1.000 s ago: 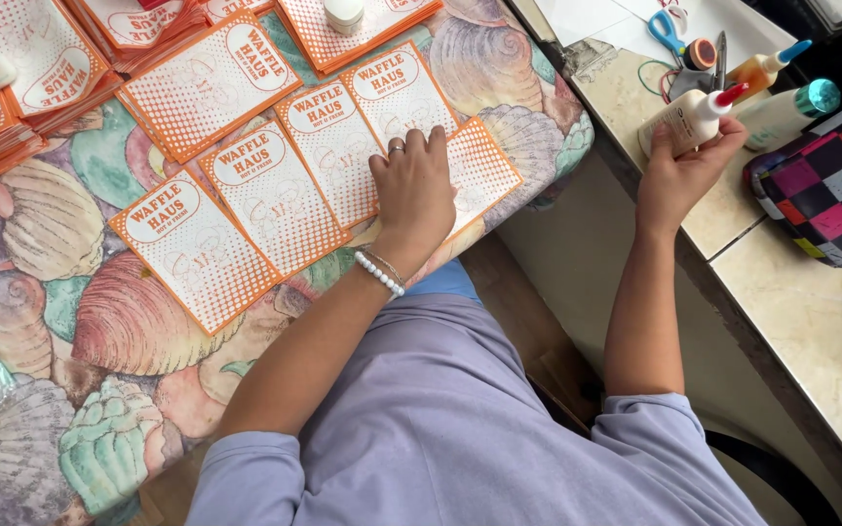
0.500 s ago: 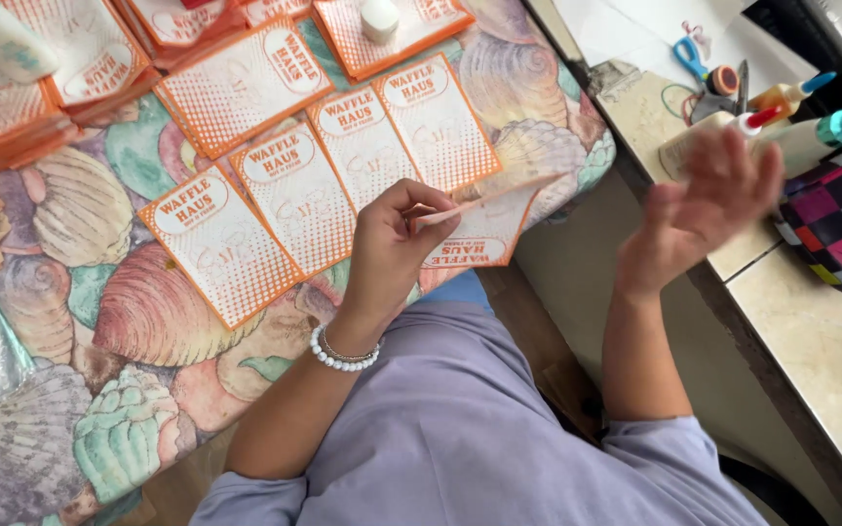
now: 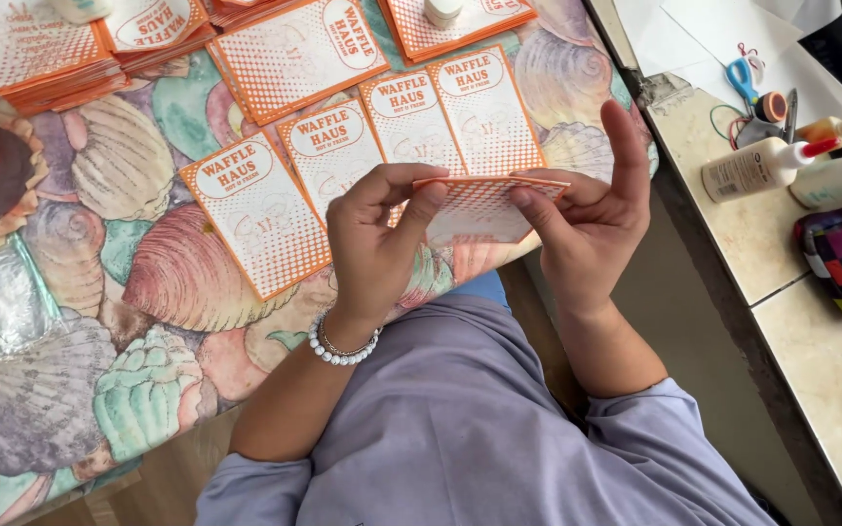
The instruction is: The person applies glue from a squeeze bottle onto paper waffle packaging sleeves and folds them into shape by hand.
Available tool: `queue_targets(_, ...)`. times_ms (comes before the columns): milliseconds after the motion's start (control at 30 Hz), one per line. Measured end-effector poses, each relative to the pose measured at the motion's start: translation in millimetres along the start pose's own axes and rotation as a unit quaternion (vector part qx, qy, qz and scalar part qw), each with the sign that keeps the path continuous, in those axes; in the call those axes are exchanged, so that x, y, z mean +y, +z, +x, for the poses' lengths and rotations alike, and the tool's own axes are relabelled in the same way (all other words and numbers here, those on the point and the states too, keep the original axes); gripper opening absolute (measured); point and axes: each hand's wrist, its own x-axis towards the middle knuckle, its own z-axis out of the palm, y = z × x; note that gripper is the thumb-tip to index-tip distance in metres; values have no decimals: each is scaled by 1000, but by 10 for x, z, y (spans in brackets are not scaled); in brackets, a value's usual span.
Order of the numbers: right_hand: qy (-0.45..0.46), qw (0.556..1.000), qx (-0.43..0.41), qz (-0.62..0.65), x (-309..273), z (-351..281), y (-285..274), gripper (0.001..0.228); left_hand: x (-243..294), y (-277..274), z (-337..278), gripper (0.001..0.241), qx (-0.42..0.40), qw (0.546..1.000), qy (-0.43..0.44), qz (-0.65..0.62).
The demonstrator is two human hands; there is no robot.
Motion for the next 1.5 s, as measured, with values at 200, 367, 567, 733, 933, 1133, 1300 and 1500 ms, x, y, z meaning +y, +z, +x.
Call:
queue_targets(200,1,1000,-27,-4,64,35,-8,48,59,-120,2,10,14,998,25,64)
queue_targets(367,-239,919,-172,-264,-306,296,142,22,163,-157,-20,8,3,990,84,116)
queue_targets(567,-317,834,-299,-338,-474,403,314,15,289,-184,-43,9,-11,985,113,130)
queue_targets(733,-283,838,-300,-358,-437,449,31,11,270,-255,-80,10,24,990,91,103)
queue_targets(933,2,967,-252,-39,210,95,-309,100,-440,-354,-134,12,134,964,-20,-228)
queue_targets(1133,20,955,-271,-115,73,177,-418,88,-177,-632,31,41,-36,980,-33,-194)
queue_targets(1300,-5,953,-273,-129,-26,270,-398,94,164,-491,116,8,-68,993,37,89)
queue_targets(1500,-45,998,-33,-27,28,222,-454,75,79,-257,-83,12,28,999,-17,28)
